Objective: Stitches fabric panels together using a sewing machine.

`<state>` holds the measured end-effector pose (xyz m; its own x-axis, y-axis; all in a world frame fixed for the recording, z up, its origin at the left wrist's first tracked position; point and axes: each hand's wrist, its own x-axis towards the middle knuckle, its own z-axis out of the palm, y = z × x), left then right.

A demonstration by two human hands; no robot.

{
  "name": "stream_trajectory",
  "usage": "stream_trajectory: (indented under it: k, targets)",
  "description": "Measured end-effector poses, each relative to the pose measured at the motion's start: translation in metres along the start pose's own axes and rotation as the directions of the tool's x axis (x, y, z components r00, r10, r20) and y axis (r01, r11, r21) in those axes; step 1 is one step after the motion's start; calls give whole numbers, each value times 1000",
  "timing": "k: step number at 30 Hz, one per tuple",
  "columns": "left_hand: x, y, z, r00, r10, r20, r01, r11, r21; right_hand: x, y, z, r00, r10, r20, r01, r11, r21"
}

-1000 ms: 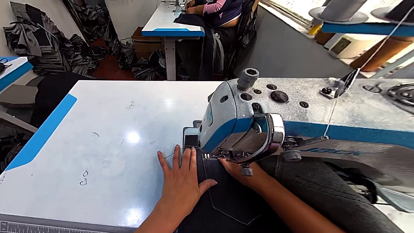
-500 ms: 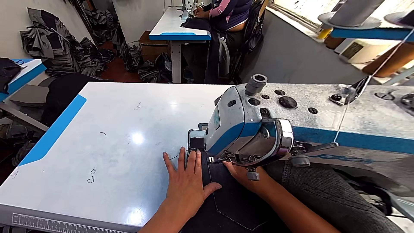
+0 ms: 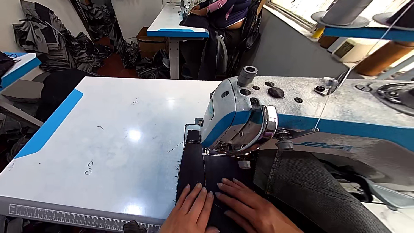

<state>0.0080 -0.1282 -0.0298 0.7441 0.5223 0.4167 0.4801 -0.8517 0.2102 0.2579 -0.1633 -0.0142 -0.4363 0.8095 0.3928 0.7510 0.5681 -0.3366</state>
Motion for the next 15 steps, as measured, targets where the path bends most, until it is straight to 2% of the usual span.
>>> stream_trajectory:
  k: [3, 6, 11, 15]
  targets:
    - [-9, -1, 1, 998, 50, -49, -49, 999, 7, -19, 8, 9, 996, -70, -48, 69, 997, -21]
    - [-9, 5, 1, 997, 51, -50, -47, 994, 94, -18, 15, 9, 993, -98, -71, 97, 995, -23]
    - [-2, 4, 3, 997, 28, -68, -19, 991, 134, -13, 17, 7, 995, -83, -53, 81, 996, -43]
    - [17, -7, 3, 998, -24, -50, 30, 992, 123, 5, 35, 8, 995, -79, -62, 74, 995, -73]
